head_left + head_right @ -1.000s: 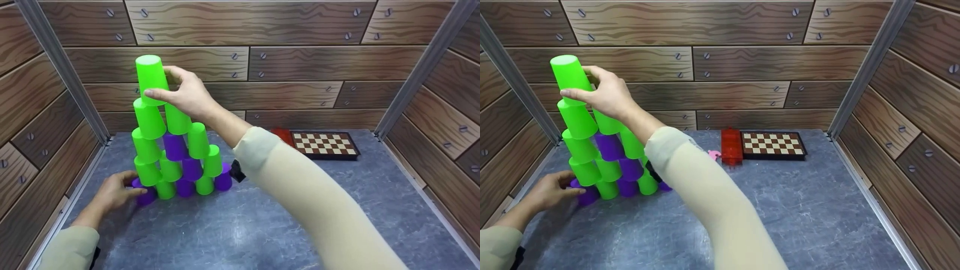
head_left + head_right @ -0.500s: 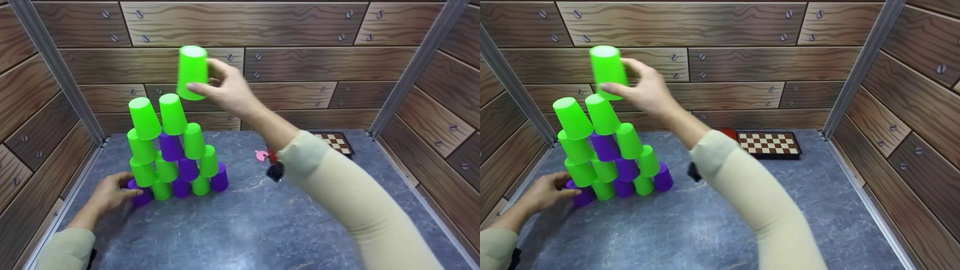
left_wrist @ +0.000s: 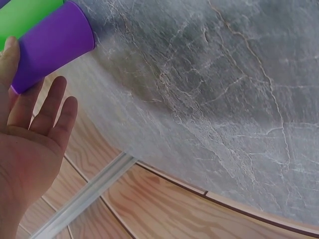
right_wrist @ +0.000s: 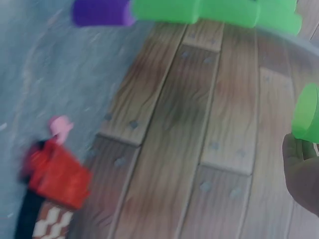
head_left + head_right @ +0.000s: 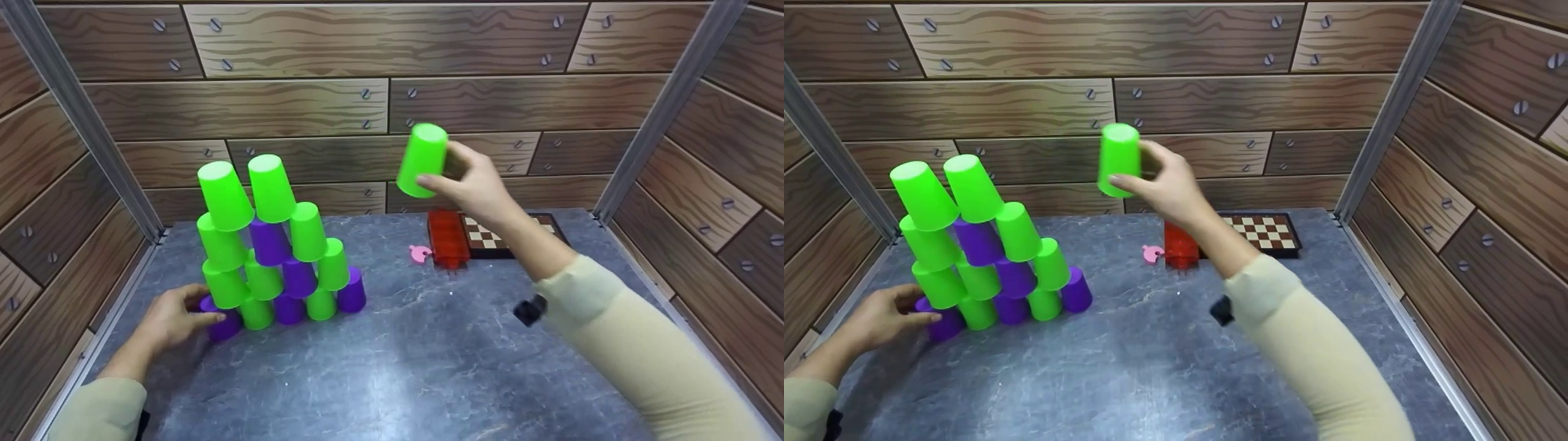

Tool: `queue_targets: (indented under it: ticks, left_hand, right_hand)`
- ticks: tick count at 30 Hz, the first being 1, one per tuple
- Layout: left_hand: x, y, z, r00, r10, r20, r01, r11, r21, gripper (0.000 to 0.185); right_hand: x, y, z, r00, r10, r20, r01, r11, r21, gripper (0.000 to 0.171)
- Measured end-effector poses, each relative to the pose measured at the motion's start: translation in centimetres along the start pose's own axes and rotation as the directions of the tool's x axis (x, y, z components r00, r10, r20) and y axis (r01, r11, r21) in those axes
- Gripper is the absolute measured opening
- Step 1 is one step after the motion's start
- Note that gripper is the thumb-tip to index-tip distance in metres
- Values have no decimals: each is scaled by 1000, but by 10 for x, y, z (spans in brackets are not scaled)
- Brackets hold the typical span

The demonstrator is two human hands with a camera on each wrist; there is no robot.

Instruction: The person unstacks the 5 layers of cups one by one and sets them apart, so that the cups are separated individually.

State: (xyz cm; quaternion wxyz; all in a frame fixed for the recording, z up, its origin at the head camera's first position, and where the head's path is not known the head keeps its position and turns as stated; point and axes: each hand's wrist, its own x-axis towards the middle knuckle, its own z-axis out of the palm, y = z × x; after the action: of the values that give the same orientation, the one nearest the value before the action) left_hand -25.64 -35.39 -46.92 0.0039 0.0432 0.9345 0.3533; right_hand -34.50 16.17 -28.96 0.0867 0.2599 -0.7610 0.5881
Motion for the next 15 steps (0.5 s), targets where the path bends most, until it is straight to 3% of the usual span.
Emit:
queue_targets:
  ticks: [15]
  left_hand:
    - [0, 1, -1, 1000, 1, 0, -1, 1000, 21, 65]
  right_hand:
    - [-78, 91, -89, 977, 154, -145, -171, 979, -115, 58]
